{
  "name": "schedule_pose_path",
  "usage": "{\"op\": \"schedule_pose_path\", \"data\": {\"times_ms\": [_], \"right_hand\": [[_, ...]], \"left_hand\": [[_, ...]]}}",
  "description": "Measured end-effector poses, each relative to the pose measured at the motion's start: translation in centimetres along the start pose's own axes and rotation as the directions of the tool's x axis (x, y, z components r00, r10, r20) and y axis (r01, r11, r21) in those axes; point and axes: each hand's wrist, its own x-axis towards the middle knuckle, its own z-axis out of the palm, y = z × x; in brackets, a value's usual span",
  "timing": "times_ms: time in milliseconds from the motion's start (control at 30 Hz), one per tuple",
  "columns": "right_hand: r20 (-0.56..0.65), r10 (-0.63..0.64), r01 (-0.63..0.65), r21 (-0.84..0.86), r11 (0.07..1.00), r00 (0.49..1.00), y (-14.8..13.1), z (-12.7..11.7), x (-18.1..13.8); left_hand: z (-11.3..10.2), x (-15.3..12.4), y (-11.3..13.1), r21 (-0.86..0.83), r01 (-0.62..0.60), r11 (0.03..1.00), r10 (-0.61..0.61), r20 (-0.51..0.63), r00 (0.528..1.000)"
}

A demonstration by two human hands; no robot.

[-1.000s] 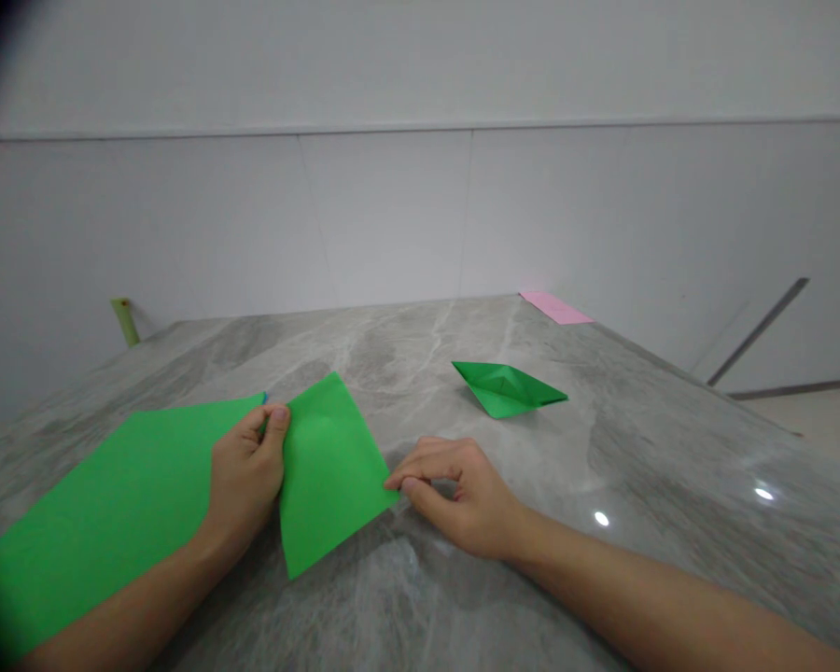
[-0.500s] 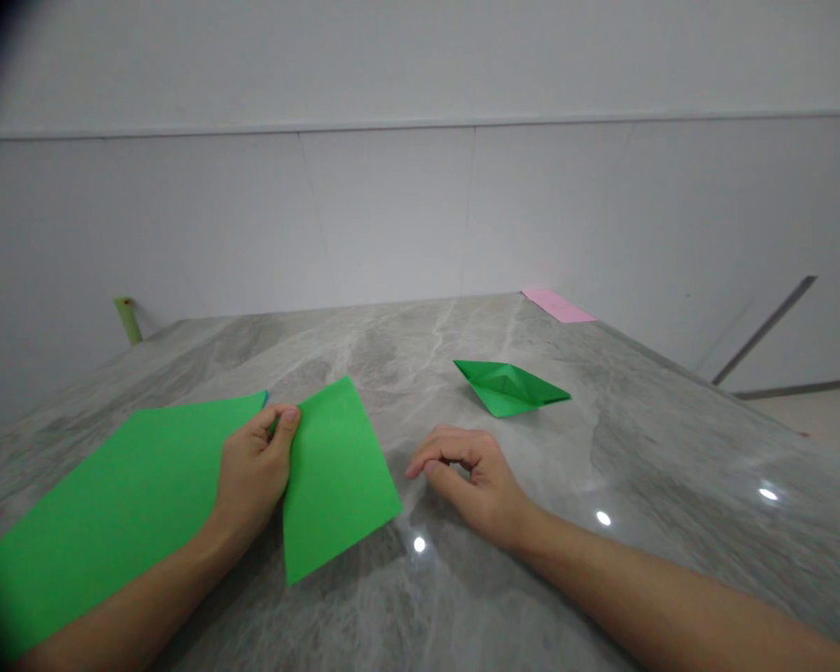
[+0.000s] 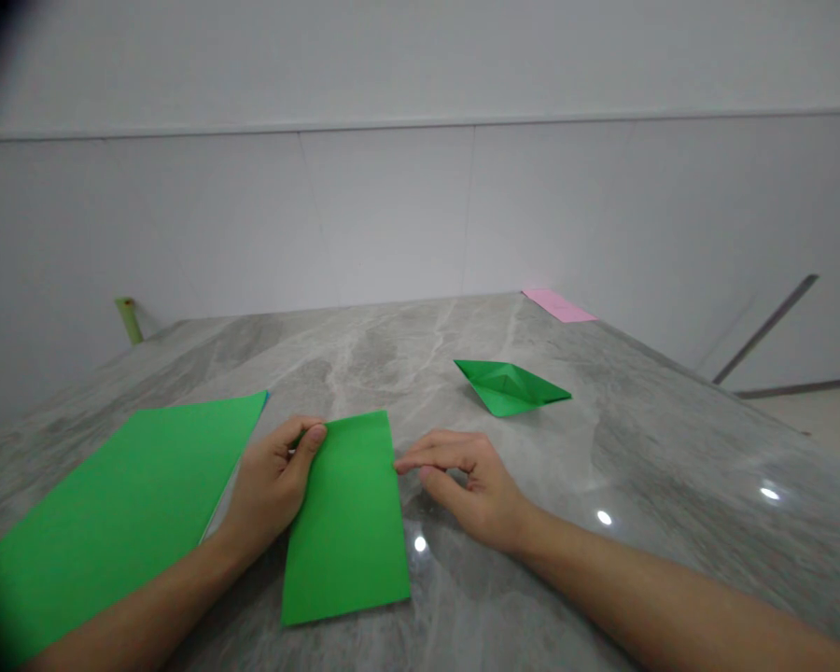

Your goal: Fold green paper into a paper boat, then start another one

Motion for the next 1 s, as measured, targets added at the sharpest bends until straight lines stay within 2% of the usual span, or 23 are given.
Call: {"op": "schedule_pose_path", "data": {"times_ms": [600,1000], "right_hand": [[-0.047,0.011,-0.013,-0.042,0.999,0.999,-0.30,0.09,0.10],[-0.170,0.010,-0.029,-0.113,0.993,0.985,-0.72,0.10,0.33]], "left_hand": [[0.16,-0.33,-0.23,-0.042,-0.096,0.994,0.101,0.138,0.985],[0.26,-0.18,-0.34,-0.030,-0.171,0.985,0.173,0.220,0.960]]}}
